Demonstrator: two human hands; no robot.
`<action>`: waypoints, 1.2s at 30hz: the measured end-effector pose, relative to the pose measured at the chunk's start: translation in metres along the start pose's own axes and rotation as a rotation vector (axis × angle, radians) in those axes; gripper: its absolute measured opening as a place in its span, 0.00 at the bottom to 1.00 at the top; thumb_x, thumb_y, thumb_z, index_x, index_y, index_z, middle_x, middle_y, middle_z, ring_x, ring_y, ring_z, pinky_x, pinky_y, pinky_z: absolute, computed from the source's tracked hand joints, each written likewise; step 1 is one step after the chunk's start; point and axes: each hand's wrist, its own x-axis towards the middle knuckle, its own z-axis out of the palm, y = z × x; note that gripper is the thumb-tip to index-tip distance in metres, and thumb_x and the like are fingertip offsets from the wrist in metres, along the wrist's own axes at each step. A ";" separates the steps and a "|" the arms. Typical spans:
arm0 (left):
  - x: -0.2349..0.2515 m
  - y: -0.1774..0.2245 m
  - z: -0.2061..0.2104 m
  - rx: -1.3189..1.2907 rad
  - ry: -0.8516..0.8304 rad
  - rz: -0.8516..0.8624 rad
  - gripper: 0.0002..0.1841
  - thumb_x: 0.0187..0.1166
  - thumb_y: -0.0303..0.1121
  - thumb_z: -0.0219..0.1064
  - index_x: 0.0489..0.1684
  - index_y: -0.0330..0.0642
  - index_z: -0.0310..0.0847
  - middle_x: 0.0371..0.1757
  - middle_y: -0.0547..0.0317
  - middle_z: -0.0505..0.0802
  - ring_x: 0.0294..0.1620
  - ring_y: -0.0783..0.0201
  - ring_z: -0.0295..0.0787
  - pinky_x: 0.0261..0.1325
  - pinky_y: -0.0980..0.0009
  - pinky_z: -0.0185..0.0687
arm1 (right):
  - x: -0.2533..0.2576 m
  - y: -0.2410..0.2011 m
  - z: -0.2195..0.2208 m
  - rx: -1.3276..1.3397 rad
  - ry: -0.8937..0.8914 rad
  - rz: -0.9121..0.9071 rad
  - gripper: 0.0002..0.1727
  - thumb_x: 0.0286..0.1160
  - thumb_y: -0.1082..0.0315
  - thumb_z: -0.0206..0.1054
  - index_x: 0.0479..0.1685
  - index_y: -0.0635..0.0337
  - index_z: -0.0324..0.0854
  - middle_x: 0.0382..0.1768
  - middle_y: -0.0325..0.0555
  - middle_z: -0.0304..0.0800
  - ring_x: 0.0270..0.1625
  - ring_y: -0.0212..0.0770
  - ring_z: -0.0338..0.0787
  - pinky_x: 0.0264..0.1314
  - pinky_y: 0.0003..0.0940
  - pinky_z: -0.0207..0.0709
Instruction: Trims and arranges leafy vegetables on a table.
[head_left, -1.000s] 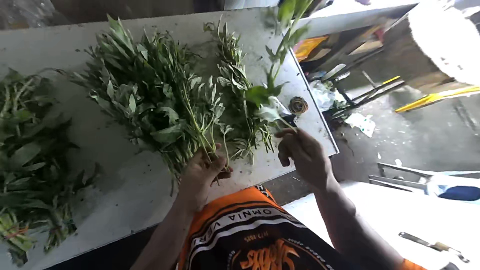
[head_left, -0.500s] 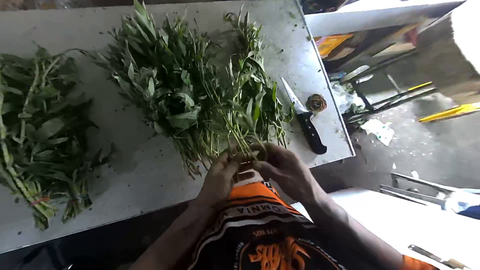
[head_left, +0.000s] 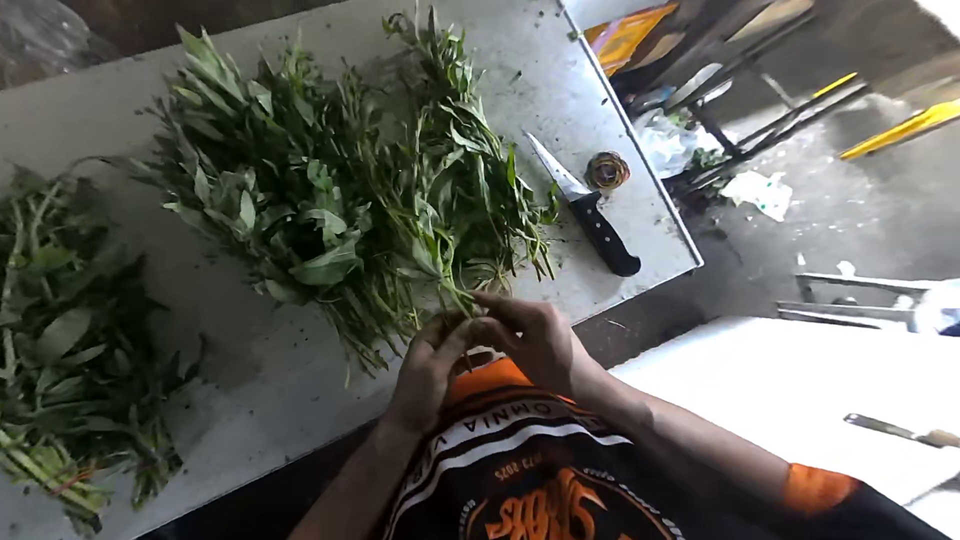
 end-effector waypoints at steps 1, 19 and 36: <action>-0.001 0.000 0.001 -0.024 0.019 -0.008 0.15 0.90 0.30 0.52 0.65 0.30 0.75 0.52 0.48 0.92 0.51 0.56 0.93 0.57 0.56 0.91 | -0.002 0.001 0.001 -0.014 -0.007 -0.026 0.21 0.86 0.57 0.64 0.68 0.60 0.86 0.33 0.38 0.92 0.32 0.25 0.88 0.39 0.23 0.85; 0.008 -0.007 -0.005 0.159 0.049 -0.009 0.10 0.86 0.29 0.59 0.55 0.32 0.76 0.42 0.52 0.93 0.44 0.61 0.93 0.54 0.64 0.91 | 0.030 0.055 -0.097 0.084 0.113 0.438 0.24 0.86 0.50 0.64 0.68 0.58 0.82 0.46 0.47 0.92 0.40 0.40 0.92 0.44 0.42 0.89; -0.010 0.012 -0.009 0.004 -0.089 0.303 0.07 0.87 0.34 0.63 0.53 0.43 0.80 0.42 0.60 0.92 0.45 0.63 0.92 0.56 0.63 0.90 | 0.024 0.000 -0.084 -0.243 0.166 -0.128 0.23 0.74 0.67 0.73 0.69 0.61 0.80 0.45 0.42 0.91 0.42 0.33 0.91 0.48 0.34 0.90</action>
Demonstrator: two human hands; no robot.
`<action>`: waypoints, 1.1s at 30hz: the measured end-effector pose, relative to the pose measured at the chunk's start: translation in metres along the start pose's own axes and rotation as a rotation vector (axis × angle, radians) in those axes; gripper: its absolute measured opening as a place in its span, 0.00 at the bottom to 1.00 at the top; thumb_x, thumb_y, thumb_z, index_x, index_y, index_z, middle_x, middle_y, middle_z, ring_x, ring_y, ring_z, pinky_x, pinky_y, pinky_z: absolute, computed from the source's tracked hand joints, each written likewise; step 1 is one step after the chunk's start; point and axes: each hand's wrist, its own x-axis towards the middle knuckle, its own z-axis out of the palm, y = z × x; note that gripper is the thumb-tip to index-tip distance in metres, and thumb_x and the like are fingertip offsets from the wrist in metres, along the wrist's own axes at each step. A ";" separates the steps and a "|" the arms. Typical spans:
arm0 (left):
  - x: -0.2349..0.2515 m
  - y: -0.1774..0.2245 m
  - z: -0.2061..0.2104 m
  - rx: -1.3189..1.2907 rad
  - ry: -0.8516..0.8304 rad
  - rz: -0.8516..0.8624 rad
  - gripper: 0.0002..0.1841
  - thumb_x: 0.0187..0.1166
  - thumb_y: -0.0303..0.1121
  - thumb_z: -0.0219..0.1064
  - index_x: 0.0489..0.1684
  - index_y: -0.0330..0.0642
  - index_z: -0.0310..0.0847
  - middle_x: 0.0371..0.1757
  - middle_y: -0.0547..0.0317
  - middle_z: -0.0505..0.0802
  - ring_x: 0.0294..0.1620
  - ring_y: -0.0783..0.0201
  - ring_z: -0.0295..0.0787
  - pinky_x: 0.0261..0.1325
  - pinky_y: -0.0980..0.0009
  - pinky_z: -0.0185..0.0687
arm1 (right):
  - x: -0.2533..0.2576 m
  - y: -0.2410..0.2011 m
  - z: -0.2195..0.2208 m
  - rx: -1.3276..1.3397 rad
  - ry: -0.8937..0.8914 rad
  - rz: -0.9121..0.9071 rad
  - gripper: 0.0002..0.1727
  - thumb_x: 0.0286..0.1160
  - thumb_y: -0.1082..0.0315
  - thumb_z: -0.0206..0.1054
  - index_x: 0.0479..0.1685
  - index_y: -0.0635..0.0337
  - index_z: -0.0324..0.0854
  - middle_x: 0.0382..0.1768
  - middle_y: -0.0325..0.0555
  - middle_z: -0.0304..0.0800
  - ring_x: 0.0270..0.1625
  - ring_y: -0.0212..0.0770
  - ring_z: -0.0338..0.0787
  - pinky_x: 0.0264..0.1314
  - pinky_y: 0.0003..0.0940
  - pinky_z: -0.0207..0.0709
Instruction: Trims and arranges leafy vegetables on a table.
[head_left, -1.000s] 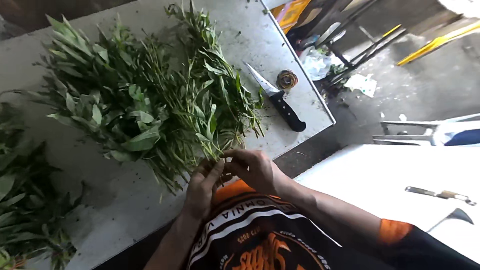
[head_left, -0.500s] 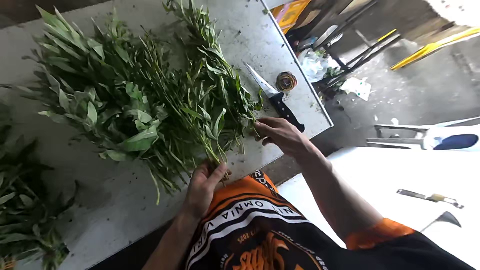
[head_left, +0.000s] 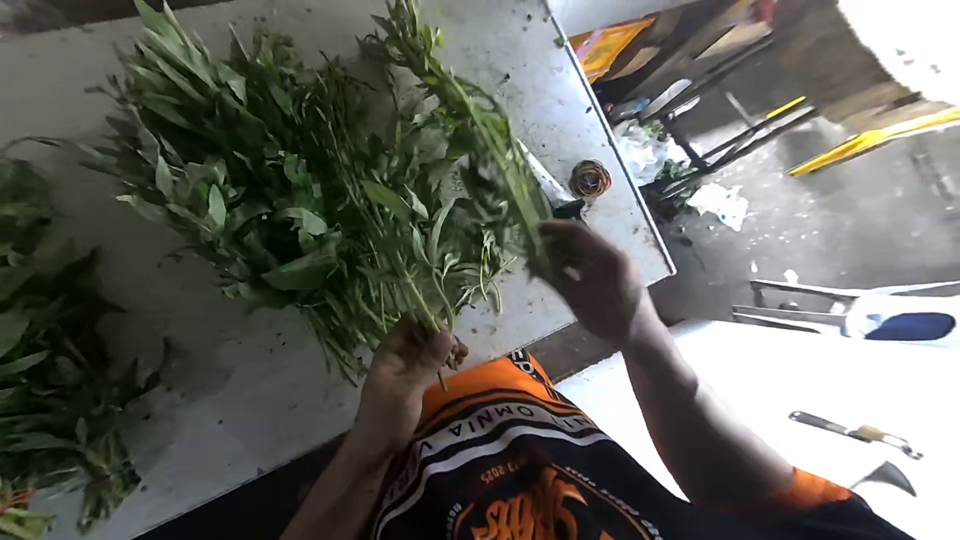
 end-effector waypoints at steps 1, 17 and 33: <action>-0.001 0.002 0.000 0.005 0.010 0.020 0.07 0.86 0.35 0.64 0.52 0.44 0.81 0.42 0.60 0.92 0.45 0.63 0.93 0.57 0.63 0.91 | -0.003 0.005 0.005 -0.104 -0.122 -0.001 0.27 0.73 0.62 0.76 0.71 0.59 0.80 0.48 0.46 0.91 0.47 0.39 0.91 0.52 0.42 0.88; 0.002 0.027 -0.014 0.105 -0.005 0.203 0.09 0.82 0.42 0.70 0.50 0.50 0.86 0.41 0.62 0.94 0.45 0.64 0.93 0.58 0.65 0.90 | 0.024 0.046 0.025 0.135 -0.011 0.215 0.10 0.82 0.63 0.68 0.51 0.58 0.88 0.37 0.42 0.92 0.34 0.35 0.89 0.39 0.37 0.87; 0.001 0.024 -0.023 0.174 0.078 0.231 0.09 0.80 0.40 0.71 0.52 0.51 0.87 0.42 0.62 0.95 0.45 0.65 0.93 0.56 0.68 0.91 | 0.017 0.007 -0.007 0.557 0.249 -0.240 0.10 0.81 0.75 0.63 0.53 0.53 0.84 0.52 0.40 0.94 0.51 0.39 0.95 0.59 0.39 0.91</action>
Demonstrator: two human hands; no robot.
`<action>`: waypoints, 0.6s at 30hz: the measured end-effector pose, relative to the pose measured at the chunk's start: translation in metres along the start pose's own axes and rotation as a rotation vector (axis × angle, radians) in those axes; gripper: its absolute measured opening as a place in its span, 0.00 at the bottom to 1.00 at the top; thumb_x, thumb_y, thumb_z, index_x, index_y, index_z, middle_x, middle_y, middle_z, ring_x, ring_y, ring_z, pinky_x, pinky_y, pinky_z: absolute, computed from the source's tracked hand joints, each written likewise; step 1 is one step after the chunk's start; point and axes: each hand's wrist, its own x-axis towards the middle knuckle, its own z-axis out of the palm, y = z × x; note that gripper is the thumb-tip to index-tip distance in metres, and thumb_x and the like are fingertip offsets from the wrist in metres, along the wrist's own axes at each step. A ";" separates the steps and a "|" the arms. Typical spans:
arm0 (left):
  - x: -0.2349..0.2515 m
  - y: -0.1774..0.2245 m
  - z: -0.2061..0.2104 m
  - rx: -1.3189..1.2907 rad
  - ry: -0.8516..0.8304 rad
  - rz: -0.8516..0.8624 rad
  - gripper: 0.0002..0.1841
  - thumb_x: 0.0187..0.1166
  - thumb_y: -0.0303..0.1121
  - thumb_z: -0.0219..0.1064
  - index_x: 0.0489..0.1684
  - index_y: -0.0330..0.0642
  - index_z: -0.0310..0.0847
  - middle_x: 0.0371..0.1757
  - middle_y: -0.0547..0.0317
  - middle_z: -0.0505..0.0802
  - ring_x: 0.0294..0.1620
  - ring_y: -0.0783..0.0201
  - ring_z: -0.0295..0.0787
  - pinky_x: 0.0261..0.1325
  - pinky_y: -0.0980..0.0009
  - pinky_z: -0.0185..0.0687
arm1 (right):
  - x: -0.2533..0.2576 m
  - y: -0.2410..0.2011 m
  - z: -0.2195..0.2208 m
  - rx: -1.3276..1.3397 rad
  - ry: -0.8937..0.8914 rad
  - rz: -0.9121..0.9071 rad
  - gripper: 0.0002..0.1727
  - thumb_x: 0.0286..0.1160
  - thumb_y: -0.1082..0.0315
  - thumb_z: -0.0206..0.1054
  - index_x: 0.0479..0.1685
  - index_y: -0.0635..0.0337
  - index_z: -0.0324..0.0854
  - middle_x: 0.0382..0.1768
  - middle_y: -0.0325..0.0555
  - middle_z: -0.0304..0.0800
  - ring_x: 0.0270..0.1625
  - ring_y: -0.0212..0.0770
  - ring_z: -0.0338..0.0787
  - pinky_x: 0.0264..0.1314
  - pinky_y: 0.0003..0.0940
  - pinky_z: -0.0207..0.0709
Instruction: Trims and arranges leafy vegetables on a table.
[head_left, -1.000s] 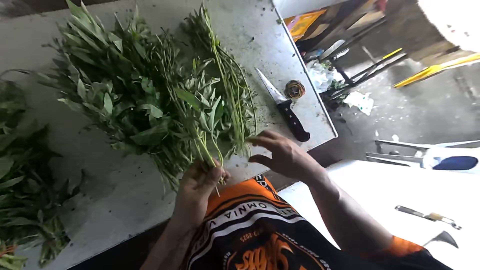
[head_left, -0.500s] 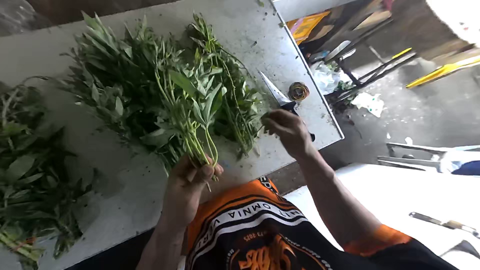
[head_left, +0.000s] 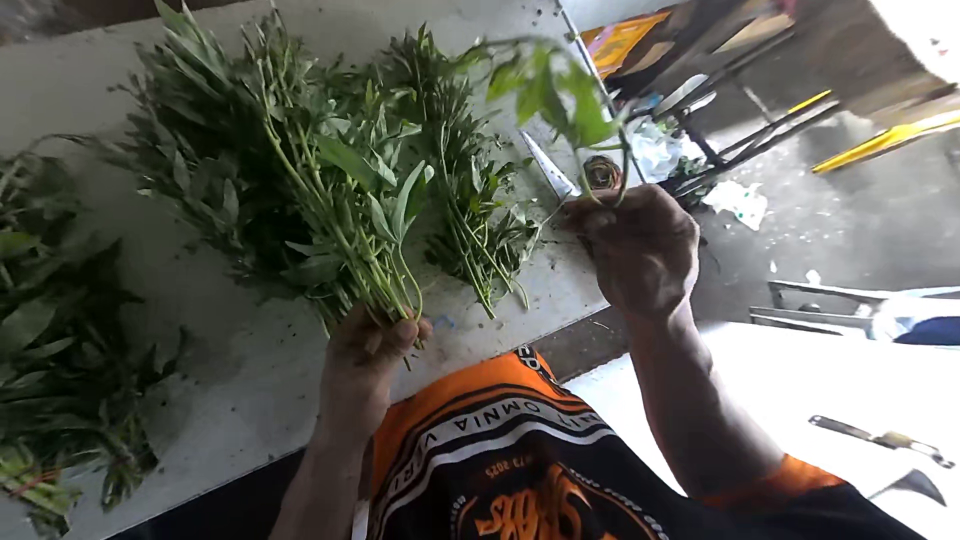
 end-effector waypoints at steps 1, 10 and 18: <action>0.001 0.000 -0.001 0.009 -0.008 0.000 0.10 0.80 0.41 0.71 0.53 0.51 0.86 0.42 0.62 0.94 0.45 0.66 0.93 0.56 0.68 0.90 | 0.000 -0.001 0.004 0.018 0.007 -0.024 0.10 0.81 0.76 0.62 0.53 0.52 0.83 0.52 0.39 0.94 0.52 0.39 0.95 0.60 0.39 0.90; 0.003 0.001 0.000 0.056 -0.050 -0.009 0.09 0.78 0.38 0.73 0.51 0.52 0.87 0.41 0.64 0.95 0.43 0.68 0.94 0.54 0.71 0.92 | -0.017 0.019 0.020 -0.557 -0.230 0.377 0.07 0.74 0.67 0.76 0.42 0.57 0.84 0.34 0.38 0.93 0.35 0.31 0.92 0.42 0.33 0.89; 0.007 0.001 0.002 0.090 -0.027 -0.074 0.09 0.79 0.32 0.72 0.52 0.45 0.85 0.41 0.62 0.96 0.42 0.65 0.95 0.52 0.68 0.94 | -0.033 0.029 0.029 -0.538 -0.102 0.357 0.07 0.73 0.68 0.76 0.41 0.59 0.84 0.36 0.39 0.93 0.37 0.31 0.92 0.45 0.33 0.89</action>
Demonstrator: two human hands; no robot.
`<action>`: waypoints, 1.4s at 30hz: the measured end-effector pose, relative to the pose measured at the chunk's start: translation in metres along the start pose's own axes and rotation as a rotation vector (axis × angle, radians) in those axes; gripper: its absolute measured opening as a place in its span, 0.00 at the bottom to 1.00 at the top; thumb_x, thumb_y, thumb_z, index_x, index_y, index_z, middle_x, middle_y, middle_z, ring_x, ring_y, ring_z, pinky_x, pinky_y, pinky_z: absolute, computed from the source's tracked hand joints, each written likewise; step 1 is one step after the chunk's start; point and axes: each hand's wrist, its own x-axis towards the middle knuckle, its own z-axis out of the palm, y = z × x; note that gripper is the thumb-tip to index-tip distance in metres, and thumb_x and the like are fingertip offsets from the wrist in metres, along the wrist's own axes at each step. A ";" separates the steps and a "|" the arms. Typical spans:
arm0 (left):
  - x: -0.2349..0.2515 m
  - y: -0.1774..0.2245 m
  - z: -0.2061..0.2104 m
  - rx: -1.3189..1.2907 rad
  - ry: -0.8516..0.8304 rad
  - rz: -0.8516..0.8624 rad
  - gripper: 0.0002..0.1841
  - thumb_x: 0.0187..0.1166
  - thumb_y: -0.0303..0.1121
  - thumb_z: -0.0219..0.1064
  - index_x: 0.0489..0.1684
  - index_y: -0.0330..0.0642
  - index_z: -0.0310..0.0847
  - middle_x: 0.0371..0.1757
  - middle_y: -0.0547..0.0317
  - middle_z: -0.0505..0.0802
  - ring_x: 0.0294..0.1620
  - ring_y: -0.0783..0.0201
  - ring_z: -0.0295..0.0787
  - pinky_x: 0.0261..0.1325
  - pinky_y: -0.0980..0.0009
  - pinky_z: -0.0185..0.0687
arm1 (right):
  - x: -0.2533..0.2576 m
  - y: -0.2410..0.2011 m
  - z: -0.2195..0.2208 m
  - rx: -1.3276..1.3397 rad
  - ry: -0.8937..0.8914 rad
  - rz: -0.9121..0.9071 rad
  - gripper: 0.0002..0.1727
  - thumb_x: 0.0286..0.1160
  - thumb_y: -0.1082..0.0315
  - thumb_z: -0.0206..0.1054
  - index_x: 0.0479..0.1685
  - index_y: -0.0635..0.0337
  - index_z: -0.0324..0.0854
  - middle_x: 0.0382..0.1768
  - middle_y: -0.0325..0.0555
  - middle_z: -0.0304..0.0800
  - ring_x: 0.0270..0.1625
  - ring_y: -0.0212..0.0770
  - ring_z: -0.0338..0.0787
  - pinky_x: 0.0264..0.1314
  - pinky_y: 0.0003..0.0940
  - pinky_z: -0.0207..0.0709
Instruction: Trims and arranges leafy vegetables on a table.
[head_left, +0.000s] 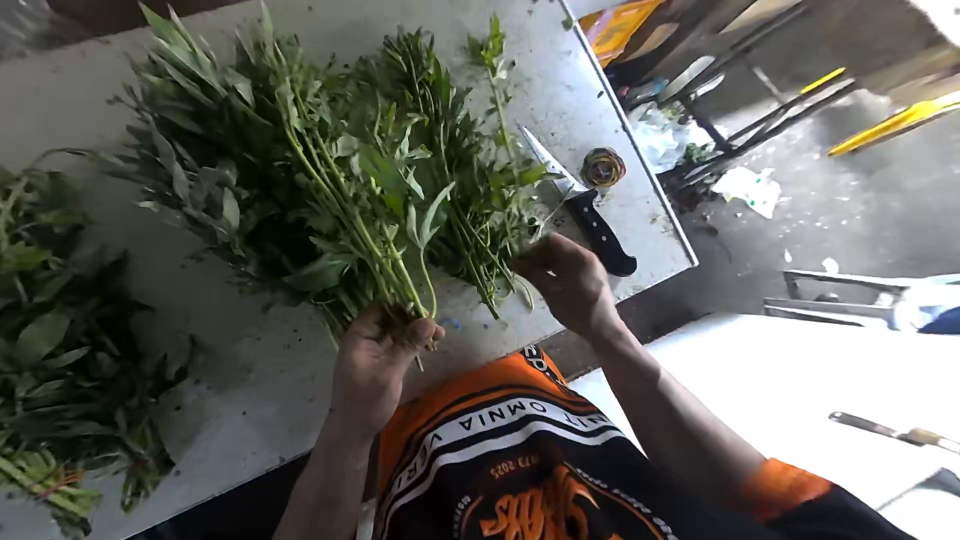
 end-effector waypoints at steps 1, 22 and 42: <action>0.001 0.002 0.001 0.019 0.002 -0.027 0.09 0.79 0.30 0.71 0.52 0.41 0.84 0.41 0.61 0.96 0.41 0.64 0.96 0.51 0.67 0.94 | 0.000 -0.007 -0.005 0.040 0.048 -0.067 0.07 0.73 0.69 0.75 0.43 0.60 0.84 0.38 0.38 0.94 0.40 0.30 0.93 0.48 0.32 0.90; -0.006 -0.011 0.046 -0.319 -0.083 -0.423 0.16 0.94 0.31 0.42 0.68 0.35 0.69 0.50 0.60 0.89 0.51 0.69 0.90 0.59 0.67 0.88 | -0.048 -0.062 0.017 0.270 -0.227 0.033 0.13 0.77 0.65 0.72 0.54 0.61 0.80 0.26 0.34 0.94 0.24 0.29 0.93 0.29 0.26 0.91; 0.003 -0.028 0.043 -0.326 -0.053 -0.323 0.15 0.91 0.29 0.53 0.67 0.30 0.76 0.56 0.50 0.90 0.56 0.60 0.91 0.65 0.60 0.89 | -0.033 -0.040 0.018 0.291 -0.319 0.099 0.14 0.80 0.55 0.70 0.37 0.55 0.91 0.29 0.32 0.94 0.32 0.26 0.92 0.39 0.24 0.88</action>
